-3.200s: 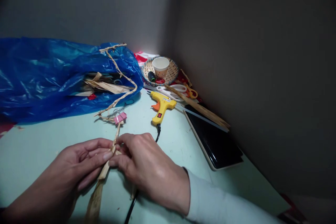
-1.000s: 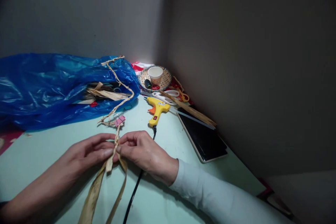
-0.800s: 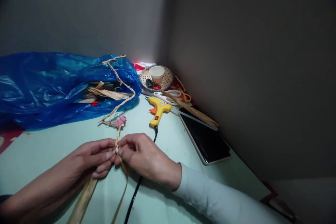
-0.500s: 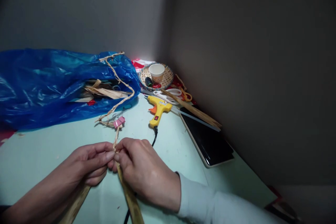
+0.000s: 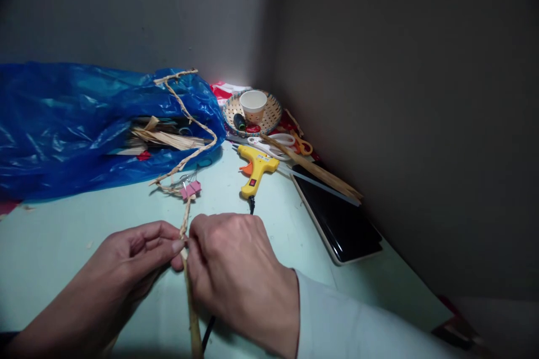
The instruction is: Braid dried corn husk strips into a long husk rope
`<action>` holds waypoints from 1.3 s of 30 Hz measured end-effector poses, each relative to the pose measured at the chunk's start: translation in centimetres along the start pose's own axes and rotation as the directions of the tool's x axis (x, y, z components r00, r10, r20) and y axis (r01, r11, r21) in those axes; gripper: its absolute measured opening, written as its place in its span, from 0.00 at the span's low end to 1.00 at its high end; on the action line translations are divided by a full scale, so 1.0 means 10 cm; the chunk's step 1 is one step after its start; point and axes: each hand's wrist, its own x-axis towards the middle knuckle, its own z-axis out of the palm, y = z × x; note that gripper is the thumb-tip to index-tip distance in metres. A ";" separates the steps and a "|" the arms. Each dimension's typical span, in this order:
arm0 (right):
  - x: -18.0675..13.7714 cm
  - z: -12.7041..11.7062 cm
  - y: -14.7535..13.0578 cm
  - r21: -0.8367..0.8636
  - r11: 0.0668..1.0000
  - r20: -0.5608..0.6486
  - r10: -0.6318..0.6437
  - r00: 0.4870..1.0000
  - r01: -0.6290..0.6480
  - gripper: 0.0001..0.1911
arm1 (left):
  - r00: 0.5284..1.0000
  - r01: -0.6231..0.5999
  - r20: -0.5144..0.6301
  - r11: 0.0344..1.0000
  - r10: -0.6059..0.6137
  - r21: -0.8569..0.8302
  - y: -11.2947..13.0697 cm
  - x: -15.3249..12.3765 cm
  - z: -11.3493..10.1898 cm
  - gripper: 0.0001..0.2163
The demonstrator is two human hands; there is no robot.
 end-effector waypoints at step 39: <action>0.15 0.06 0.05 0.443 0.890 0.142 0.051 0.989 -0.110 0.12 | 0.961 -0.208 -0.008 0.744 0.275 0.635 0.13 -0.20 -0.05 0.08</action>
